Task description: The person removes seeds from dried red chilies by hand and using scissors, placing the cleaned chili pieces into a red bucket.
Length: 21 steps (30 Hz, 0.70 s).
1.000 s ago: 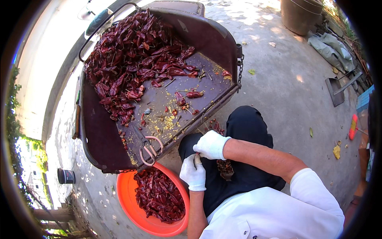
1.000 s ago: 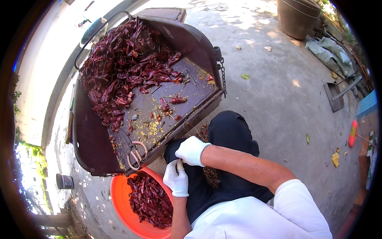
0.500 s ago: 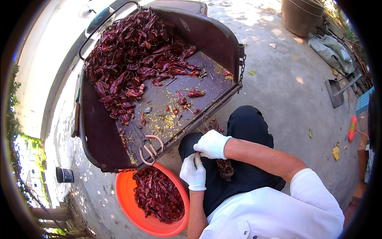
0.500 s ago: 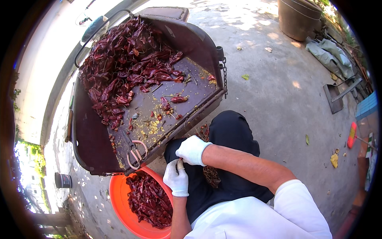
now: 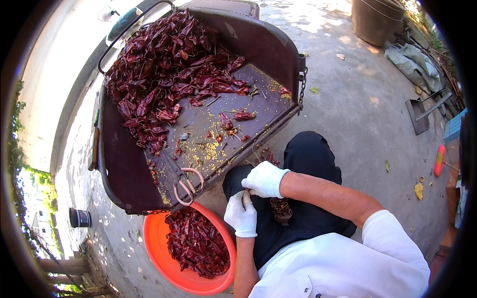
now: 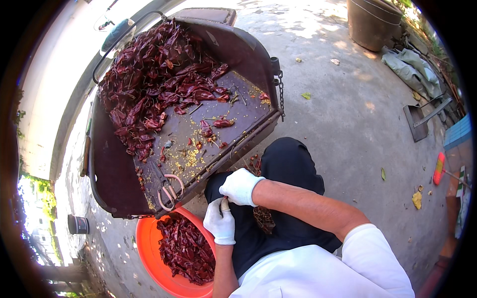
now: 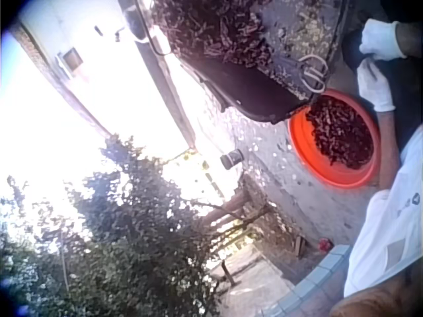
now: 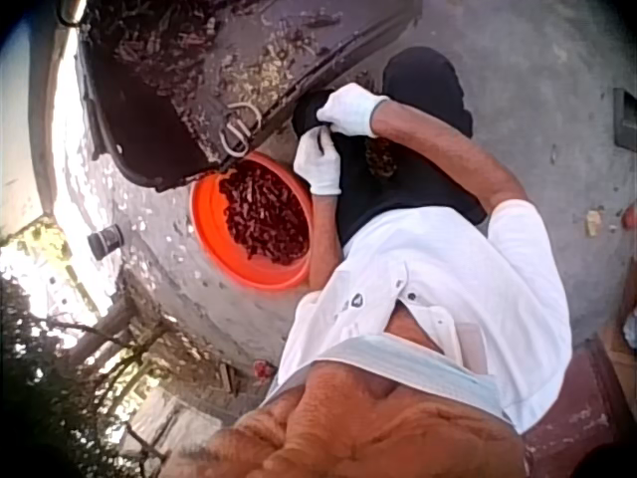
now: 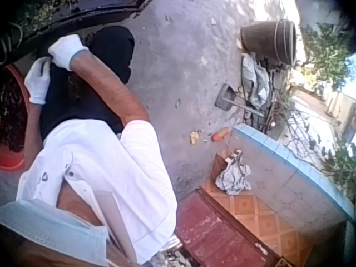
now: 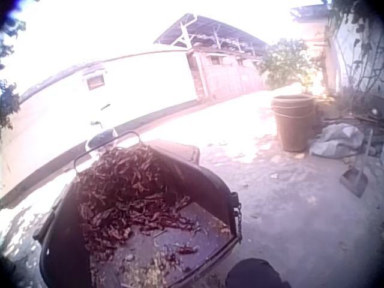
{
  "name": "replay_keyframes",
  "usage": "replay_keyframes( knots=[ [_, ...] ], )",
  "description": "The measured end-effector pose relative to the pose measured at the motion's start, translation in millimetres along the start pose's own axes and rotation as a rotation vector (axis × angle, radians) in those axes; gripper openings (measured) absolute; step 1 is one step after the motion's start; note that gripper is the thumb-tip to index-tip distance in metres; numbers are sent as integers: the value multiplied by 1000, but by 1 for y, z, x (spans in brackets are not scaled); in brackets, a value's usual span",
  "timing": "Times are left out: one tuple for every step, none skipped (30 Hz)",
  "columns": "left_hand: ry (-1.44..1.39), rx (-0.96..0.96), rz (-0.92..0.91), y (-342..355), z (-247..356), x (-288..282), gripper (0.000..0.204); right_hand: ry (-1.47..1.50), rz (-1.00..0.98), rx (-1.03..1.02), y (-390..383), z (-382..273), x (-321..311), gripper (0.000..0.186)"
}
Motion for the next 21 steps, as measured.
replay_keyframes(
  knots=[
    [1, 1, -2, 0, -1, 1, 8, 0, 1, 0, 0, 0, 0, 15],
    [-3, -1, -4, 0, -1, 1, 8, 0, 2, -1, 0, 0, -1, 15],
    [-8, -3, -6, -1, -2, 2, 8, -1, 3, -1, -1, -1, -1, 15],
    [-12, -5, -8, -1, -2, 2, 8, -3, 5, 0, -1, -1, -1, 15],
    [-14, -5, -8, -1, -2, 2, 9, -5, 6, 1, -1, -1, -1, 15],
    [-16, -4, -7, -1, -2, 1, 9, -7, 7, 2, -1, 0, -1, 15],
    [-17, -4, -6, 0, -1, 1, 9, -7, 7, 2, -1, -1, -2, 15],
    [-15, -4, -5, 0, -1, 1, 9, -6, 5, 3, -1, -1, -2, 15],
    [-12, -3, -4, 0, 0, 0, 9, -6, 5, 4, -1, -1, -3, 14],
    [-10, -3, -4, 0, 0, 0, 8, -5, 8, 3, -1, -1, -2, 14],
    [-16, -4, -4, 0, 0, 0, 8, -4, 11, 1, -1, 0, -2, 14],
    [-22, -6, -4, 1, 0, 0, 8, -3, 14, 0, -1, 0, -1, 14],
    [-28, -7, -4, 1, -1, 1, 8, -5, 9, 0, -1, 0, -1, 16],
    [-32, -8, -5, 1, -1, 1, 8, -6, 4, 0, -1, 0, -1, 18],
    [-35, -10, -6, 1, -2, 1, 8, -8, -2, 1, -1, 0, 0, 20],
    [-39, -11, -7, 1, -2, 2, 8, -7, -3, 0, -1, 0, 0, 20],
    [-40, -11, -5, 1, -2, 2, 8, -6, -4, 0, -1, 0, 0, 20],
    [-41, -12, -2, 1, -2, 1, 8, -5, -6, -1, -1, 0, 0, 20],
    [-43, -12, 0, 1, -2, 1, 8, -5, -4, -1, -1, 0, 0, 20],
    [-39, -11, 3, 1, -2, 2, 8, -5, -4, -1, -1, 0, -1, 20],
    [-36, -10, 5, 1, -3, 2, 8, -6, -3, 0, -1, 0, -1, 20]
  ],
)
Point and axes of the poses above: each hand's wrist, its own y-axis towards the middle knuckle, its own x-axis out of the palm, z = x × y, the point moved 8 cm from there along y, towards the middle knuckle, and after that the axes turned 8 degrees about y, right-handed, at the moved point
